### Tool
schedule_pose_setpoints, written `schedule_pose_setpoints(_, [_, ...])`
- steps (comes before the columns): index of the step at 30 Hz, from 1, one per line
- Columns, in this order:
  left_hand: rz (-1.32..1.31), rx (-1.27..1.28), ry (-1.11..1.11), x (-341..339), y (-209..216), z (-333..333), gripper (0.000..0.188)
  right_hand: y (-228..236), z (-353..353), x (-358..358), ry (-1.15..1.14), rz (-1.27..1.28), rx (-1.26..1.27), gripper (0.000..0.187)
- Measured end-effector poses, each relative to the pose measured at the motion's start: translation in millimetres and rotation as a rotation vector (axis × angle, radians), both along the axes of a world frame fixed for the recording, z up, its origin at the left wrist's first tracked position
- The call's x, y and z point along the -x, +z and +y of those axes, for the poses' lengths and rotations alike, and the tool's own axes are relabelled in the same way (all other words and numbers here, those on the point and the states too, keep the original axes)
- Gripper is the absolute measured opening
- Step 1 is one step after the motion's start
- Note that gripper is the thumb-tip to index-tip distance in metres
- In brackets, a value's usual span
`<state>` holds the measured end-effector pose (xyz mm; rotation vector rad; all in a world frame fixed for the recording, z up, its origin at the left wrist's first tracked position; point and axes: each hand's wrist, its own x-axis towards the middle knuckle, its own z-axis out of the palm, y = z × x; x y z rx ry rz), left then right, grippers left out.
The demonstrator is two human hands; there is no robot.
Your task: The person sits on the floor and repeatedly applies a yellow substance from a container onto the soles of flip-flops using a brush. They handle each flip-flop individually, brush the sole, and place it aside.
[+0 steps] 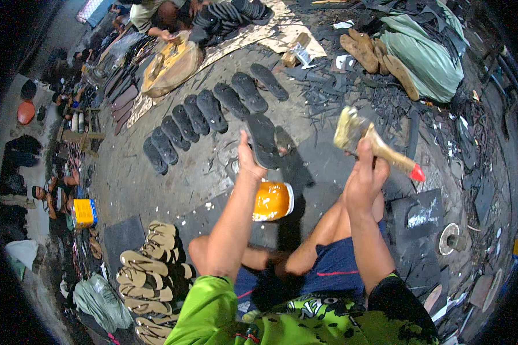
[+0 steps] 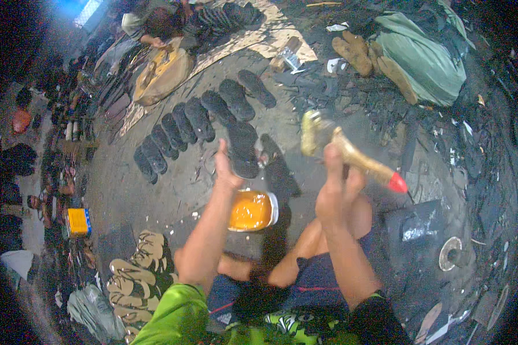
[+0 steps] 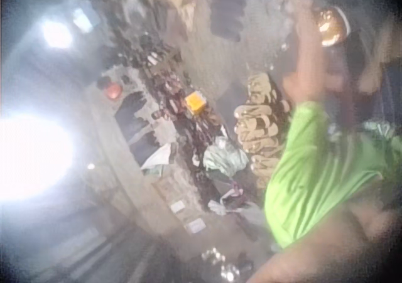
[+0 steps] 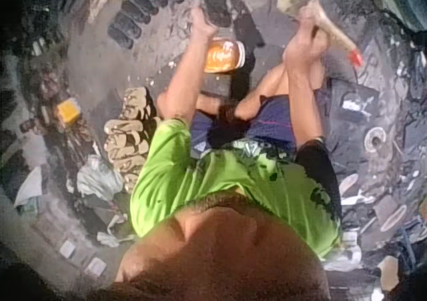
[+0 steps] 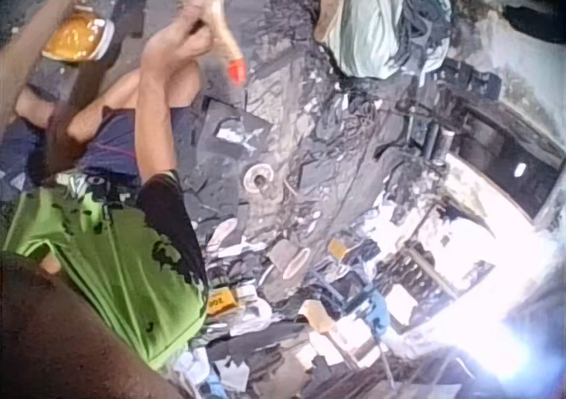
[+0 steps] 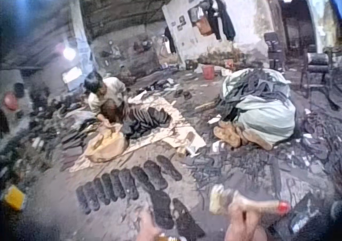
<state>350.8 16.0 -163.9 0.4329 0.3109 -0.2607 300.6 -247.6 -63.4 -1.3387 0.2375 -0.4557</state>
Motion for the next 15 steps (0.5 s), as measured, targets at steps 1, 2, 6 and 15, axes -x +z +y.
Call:
schedule_pose_setpoints(1, [0.17,0.011,0.125,-6,-10,-21,0.063,-6,-4,-18,-0.023,-0.023,-0.124,0.027])
schedule_pose_setpoints(2, [0.155,-0.005,0.159,-4,-21,-36,0.055,-10,-6,-33,-0.04,-0.047,-0.249,0.028])
schedule_pose_setpoints(6, [0.397,0.029,0.218,22,-36,-64,0.028,-53,-20,-62,-0.119,0.0,-0.4,0.028])
schedule_pose_setpoints(15, [0.326,-0.68,0.154,-15,-32,-107,0.039,-68,-20,-67,-0.055,0.102,-0.361,0.028])
